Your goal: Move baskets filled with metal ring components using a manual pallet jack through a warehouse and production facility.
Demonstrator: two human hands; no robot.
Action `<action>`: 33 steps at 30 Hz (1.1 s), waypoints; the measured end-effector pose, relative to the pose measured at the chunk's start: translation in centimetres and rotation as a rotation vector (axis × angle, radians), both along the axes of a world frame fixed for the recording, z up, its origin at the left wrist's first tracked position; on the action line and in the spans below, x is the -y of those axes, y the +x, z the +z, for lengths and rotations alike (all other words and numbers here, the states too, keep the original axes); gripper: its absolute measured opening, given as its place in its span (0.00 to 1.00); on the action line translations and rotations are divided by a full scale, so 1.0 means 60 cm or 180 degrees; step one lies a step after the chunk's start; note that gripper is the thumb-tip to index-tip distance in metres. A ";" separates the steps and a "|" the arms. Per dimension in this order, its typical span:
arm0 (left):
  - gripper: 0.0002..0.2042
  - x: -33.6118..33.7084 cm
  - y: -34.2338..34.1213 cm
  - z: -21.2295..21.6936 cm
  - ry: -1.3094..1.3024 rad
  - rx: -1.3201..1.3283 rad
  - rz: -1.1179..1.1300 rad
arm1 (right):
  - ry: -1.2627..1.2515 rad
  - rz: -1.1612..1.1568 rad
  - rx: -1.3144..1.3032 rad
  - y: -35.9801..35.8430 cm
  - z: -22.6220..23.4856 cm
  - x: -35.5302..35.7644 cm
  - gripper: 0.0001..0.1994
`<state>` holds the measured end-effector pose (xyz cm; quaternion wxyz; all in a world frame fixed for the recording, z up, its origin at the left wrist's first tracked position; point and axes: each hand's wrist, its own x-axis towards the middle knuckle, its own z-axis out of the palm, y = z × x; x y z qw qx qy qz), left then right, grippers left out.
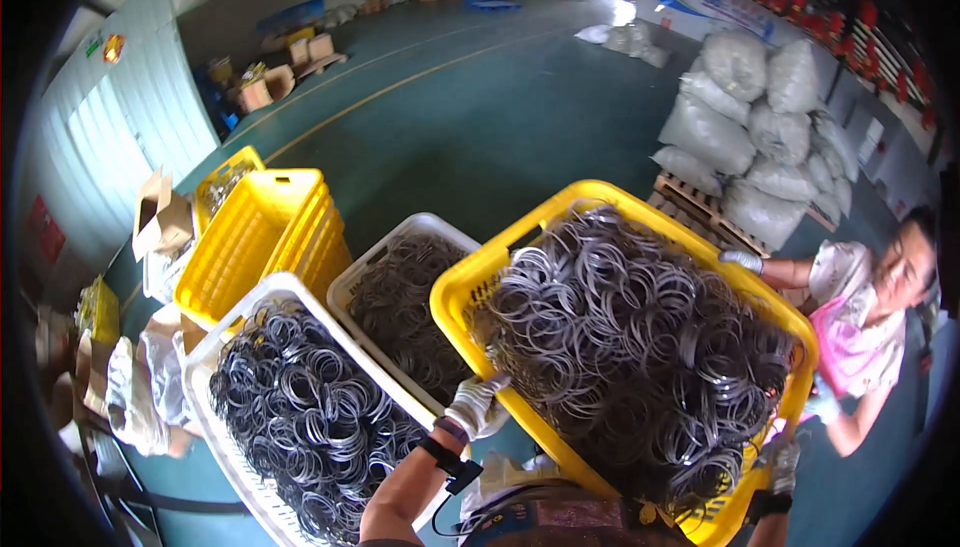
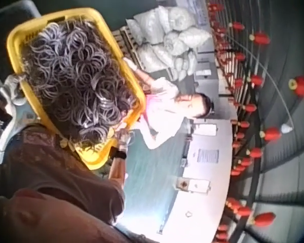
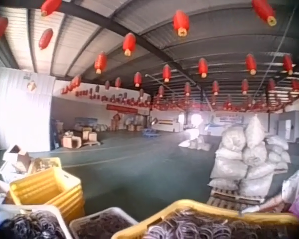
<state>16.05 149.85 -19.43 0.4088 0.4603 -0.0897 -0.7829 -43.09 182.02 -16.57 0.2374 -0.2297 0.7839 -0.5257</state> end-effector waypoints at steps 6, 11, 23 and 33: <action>0.11 0.061 0.087 0.067 -0.0610 0.0531 0.0715 | -0.0429 0.1248 0.0583 0.115 0.103 0.372 0.09; 0.10 0.108 0.155 0.070 -0.0833 0.0865 0.1146 | -0.0883 0.0809 0.1747 0.087 -0.125 0.464 0.11; 0.12 0.105 0.495 -0.196 0.0140 0.2152 0.2044 | 0.0142 0.1222 0.1536 0.495 -0.146 0.390 0.04; 0.17 0.142 0.481 -0.144 0.0056 0.3380 0.0843 | 0.0913 0.1317 0.2152 0.470 -0.230 0.291 0.06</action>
